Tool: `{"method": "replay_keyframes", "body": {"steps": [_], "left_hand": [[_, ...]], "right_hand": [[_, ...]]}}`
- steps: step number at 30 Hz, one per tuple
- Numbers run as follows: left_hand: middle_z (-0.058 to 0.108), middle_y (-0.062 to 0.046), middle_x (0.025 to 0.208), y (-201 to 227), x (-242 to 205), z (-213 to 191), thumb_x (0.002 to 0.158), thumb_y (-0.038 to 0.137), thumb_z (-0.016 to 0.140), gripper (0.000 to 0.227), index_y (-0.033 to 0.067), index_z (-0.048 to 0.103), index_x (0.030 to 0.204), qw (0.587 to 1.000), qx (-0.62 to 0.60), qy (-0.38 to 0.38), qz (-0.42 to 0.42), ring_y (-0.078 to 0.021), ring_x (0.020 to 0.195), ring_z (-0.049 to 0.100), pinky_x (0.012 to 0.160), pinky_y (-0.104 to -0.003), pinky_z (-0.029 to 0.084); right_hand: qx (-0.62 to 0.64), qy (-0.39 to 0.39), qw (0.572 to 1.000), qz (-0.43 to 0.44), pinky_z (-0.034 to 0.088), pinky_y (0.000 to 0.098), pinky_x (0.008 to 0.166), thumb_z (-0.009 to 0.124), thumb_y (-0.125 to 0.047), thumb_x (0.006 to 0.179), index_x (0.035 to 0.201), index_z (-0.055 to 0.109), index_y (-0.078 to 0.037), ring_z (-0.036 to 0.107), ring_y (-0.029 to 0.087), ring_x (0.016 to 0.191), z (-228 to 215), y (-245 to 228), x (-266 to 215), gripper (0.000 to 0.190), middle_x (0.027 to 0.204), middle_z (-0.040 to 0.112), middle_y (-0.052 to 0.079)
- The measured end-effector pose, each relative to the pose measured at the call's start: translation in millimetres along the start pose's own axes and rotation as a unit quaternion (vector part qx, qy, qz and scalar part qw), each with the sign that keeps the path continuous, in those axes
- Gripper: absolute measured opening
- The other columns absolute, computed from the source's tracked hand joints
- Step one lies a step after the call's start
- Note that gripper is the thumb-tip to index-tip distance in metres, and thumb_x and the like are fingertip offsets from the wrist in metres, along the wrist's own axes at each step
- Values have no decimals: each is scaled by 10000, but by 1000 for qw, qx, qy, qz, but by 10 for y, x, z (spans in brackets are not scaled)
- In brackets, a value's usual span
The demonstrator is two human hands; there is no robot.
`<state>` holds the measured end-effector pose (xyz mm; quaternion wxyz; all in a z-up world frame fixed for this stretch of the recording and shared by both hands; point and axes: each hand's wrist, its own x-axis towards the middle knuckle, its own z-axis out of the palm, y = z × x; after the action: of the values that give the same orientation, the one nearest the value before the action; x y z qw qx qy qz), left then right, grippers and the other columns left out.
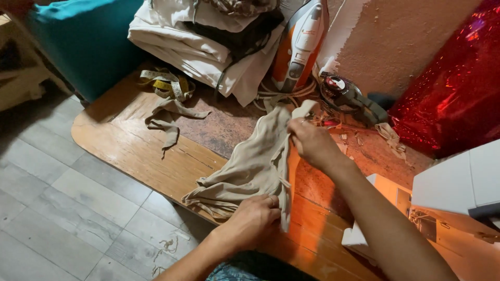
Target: Preparing fabric for sewing by pinning layers together and cutting along the edges with scissors.
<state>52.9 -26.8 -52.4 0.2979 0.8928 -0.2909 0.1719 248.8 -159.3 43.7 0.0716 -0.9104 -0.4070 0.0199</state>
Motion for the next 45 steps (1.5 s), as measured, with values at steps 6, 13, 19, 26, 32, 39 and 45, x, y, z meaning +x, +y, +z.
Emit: {"method": "replay_keyframes", "body": {"steps": [6,13,19,26,32,39,45], "left_hand": [[622,-53,786,-145,155,-564,793,92,693,89,138,625,827,977,-78,169,-104,-286,681,617,587,-409,470],[605,-68,793,-284,424,-1566,973,-23,625,57,21,653,949,921,-16,358,-152,-123,623,519,506,-209,443],[699,-96,825,-155,608,-2023,978,-14,698,61,-28,678,1034,927,-39,365,-81,-110,629,613,561,-206,524],[742,-63,769,-500,645,-1906,916,60,723,80,42,760,984,927,-79,271,-249,-96,569,622,479,-191,504],[774,-26,787,-743,612,-1837,881,173,761,100,99,793,940,905,-74,235,-346,-85,671,687,591,-228,535],[775,-50,812,-859,560,-1911,908,163,724,101,90,783,943,871,-112,228,-420,-111,697,724,623,-246,593],[773,-55,861,-963,537,-2054,910,110,714,69,89,759,957,846,-171,259,-434,-116,771,731,679,-238,614]], "right_hand": [[166,341,925,-17,487,433,849,506,42,918,1075,580,-66,634,333,974,-573,-39,-174,205,1048,641,142],[285,451,833,-146,484,336,1008,440,89,999,1117,477,31,556,266,1111,-1260,-567,-278,137,1182,535,203],[224,486,818,-210,433,394,1093,422,99,1064,1139,441,36,483,322,1211,-1676,-790,-426,100,1231,466,225],[162,500,829,-190,443,378,971,412,118,1073,1214,467,68,525,317,1071,-1910,-709,-593,159,1154,500,225],[93,521,822,-210,469,473,1033,393,150,1170,1274,448,149,562,412,1167,-1906,-628,-668,117,1200,503,306],[99,470,863,-158,446,466,1103,524,58,1375,1413,538,200,584,409,1320,-1825,-472,-691,148,1385,612,352],[154,440,875,-127,473,427,1137,527,-51,1422,1424,604,91,605,297,1328,-1838,-419,-698,162,1386,647,220]]}}
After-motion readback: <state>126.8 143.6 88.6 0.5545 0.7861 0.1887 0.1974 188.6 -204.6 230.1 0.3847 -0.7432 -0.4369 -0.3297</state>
